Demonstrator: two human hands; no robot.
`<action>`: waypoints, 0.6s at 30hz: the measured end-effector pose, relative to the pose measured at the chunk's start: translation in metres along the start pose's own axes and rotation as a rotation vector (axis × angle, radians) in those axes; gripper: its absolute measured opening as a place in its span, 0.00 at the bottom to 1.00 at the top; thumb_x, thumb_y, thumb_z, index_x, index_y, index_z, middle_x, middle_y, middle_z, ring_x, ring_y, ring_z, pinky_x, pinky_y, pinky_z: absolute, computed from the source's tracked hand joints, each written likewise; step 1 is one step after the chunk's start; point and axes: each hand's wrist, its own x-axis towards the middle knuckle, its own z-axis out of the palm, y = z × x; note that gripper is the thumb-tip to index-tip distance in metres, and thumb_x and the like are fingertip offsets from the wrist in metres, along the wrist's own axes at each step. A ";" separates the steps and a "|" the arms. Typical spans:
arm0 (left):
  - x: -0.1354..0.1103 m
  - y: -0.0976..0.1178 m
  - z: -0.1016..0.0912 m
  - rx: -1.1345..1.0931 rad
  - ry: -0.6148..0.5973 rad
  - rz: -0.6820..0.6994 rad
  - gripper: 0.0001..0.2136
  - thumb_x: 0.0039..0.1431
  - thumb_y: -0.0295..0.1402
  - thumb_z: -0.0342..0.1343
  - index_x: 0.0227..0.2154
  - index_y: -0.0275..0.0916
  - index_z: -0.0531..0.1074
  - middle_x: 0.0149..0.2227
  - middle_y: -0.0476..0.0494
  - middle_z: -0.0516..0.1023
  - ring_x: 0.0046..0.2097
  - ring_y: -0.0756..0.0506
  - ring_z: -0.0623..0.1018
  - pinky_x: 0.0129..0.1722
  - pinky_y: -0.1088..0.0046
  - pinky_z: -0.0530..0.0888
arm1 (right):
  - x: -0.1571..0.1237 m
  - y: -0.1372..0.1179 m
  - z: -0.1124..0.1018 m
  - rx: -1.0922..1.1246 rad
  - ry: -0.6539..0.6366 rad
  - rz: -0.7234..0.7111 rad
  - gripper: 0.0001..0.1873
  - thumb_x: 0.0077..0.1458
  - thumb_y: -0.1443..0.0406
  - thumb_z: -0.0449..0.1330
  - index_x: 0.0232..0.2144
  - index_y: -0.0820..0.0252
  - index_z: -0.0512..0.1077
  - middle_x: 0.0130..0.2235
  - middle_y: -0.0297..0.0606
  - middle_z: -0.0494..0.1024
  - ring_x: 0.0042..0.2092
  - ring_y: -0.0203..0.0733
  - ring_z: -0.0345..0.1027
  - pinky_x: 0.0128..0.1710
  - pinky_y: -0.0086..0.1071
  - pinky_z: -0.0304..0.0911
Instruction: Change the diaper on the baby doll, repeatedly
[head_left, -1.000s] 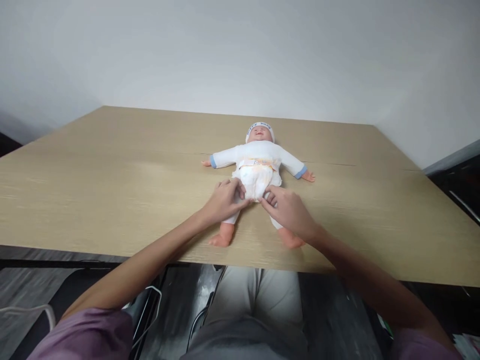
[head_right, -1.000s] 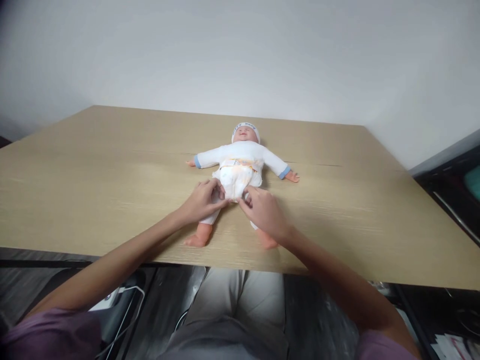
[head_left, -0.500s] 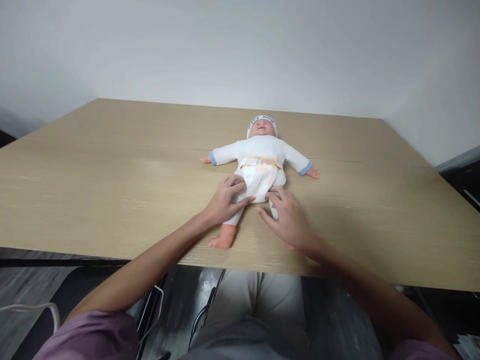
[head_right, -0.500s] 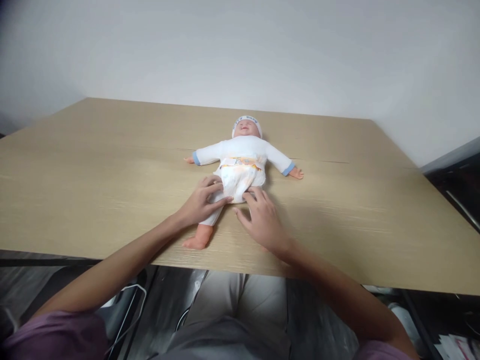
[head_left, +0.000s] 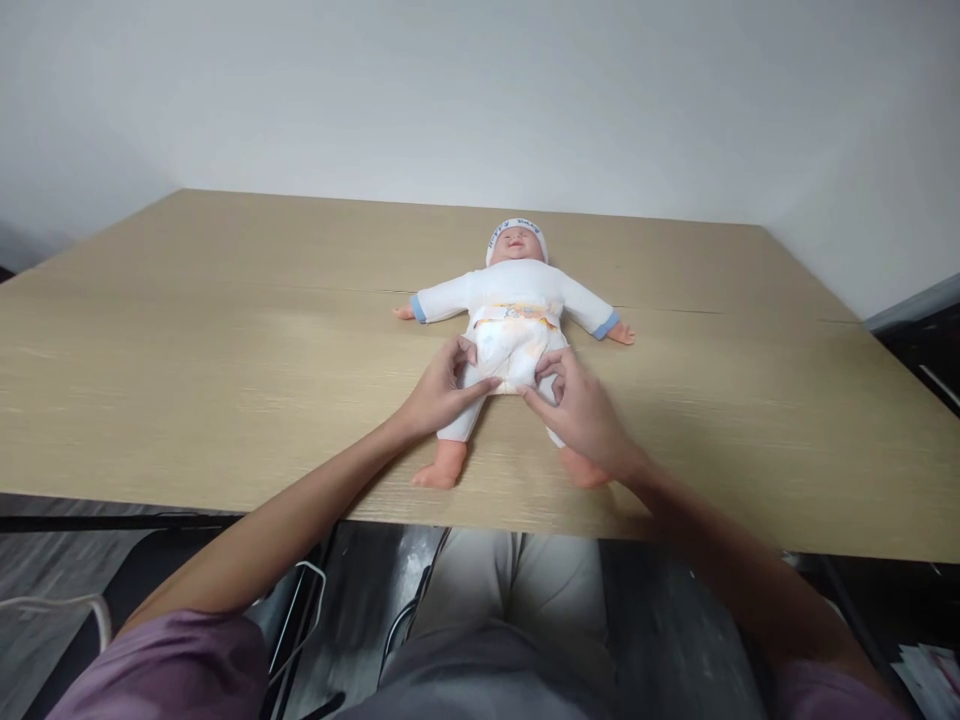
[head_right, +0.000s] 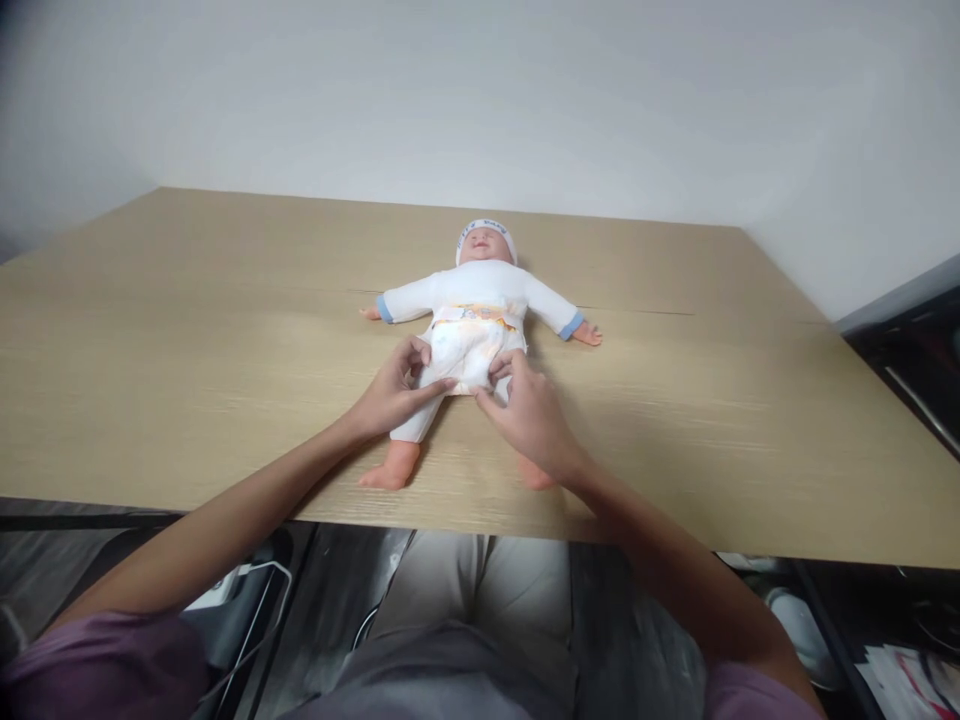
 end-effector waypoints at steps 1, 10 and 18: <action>0.000 -0.003 0.002 -0.045 0.013 -0.001 0.23 0.61 0.44 0.72 0.41 0.45 0.62 0.40 0.50 0.71 0.39 0.46 0.71 0.43 0.66 0.72 | 0.002 0.000 -0.003 0.027 0.008 0.031 0.17 0.63 0.55 0.71 0.45 0.50 0.69 0.43 0.36 0.86 0.31 0.45 0.75 0.36 0.40 0.66; -0.005 -0.003 0.003 -0.062 0.064 -0.085 0.19 0.65 0.51 0.71 0.45 0.42 0.76 0.45 0.44 0.82 0.47 0.42 0.79 0.49 0.64 0.74 | 0.003 -0.007 -0.017 -0.114 -0.010 -0.011 0.13 0.69 0.52 0.69 0.38 0.52 0.78 0.40 0.37 0.89 0.42 0.52 0.82 0.45 0.42 0.64; 0.002 0.010 -0.005 -0.349 -0.097 -0.242 0.24 0.64 0.57 0.70 0.41 0.38 0.81 0.42 0.43 0.83 0.42 0.43 0.78 0.42 0.67 0.72 | 0.007 0.006 -0.011 -0.002 -0.031 -0.007 0.19 0.69 0.49 0.67 0.35 0.56 0.80 0.34 0.36 0.82 0.38 0.45 0.71 0.42 0.38 0.63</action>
